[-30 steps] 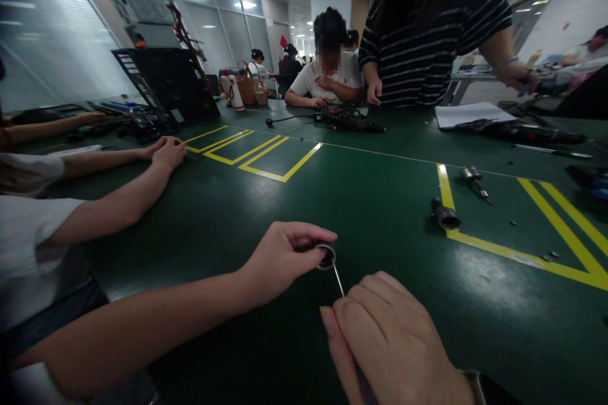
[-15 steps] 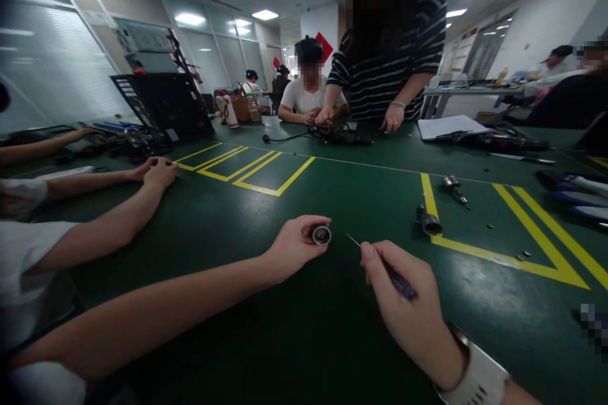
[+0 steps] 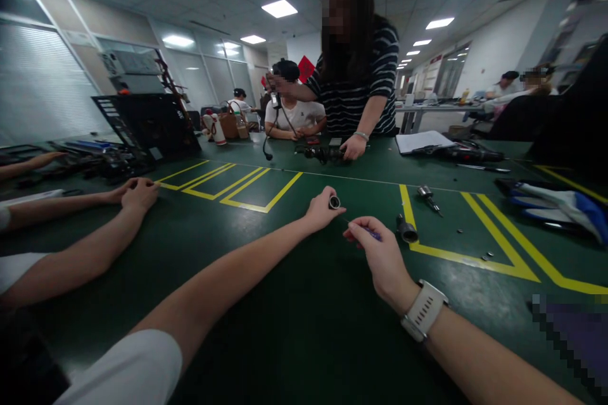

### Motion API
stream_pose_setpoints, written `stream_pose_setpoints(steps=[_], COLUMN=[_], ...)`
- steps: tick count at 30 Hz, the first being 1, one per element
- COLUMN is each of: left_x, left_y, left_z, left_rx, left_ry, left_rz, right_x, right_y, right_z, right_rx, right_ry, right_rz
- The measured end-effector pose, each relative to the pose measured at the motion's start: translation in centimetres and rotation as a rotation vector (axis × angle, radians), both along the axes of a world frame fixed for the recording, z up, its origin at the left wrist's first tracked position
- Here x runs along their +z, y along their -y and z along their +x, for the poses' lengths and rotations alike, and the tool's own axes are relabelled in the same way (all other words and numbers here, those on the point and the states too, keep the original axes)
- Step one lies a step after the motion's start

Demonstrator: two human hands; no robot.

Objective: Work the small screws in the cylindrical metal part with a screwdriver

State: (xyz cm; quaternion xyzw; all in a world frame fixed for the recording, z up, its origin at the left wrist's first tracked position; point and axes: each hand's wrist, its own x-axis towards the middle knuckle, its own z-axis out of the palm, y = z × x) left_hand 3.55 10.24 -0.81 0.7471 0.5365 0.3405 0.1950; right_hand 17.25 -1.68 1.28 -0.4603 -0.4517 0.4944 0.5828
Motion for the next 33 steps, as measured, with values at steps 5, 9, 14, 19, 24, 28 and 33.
stream_pose_setpoints(steps=[5,9,14,19,24,28,33], left_x=[-0.3,-0.5,-1.1,-1.3,-1.0,-0.9,-0.8], left_y=[-0.2,0.2,-0.1,0.0,0.3,0.4,0.4], left_z=[1.7,1.3,1.0,1.2,1.1,1.1,1.2], left_rx=[-0.066,-0.160,-0.268,-0.346,-0.371,-0.369,-0.416], left_ry=[0.057,0.054,0.119,0.185,0.085,-0.013,-0.056], left_rz=[-0.039,-0.053,0.000,0.019,0.078,0.119,0.121], right_x=[0.1,-0.6,-1.4,-1.8,-1.7,-1.5,-1.7], right_y=[-3.0,-4.1,-3.6,-2.8,-2.0,-1.6,-1.9], right_z=[-0.1,1.7,2.4,1.1,0.9,0.7,0.7], right_rx=[-0.147,-0.239,-0.147,-0.087,-0.092,-0.115,-0.170], right_ry=[-0.156,-0.208,-0.155,0.032,0.286,0.415,0.451], right_rz=[0.043,0.074,0.103,0.184,0.248,0.297,0.312])
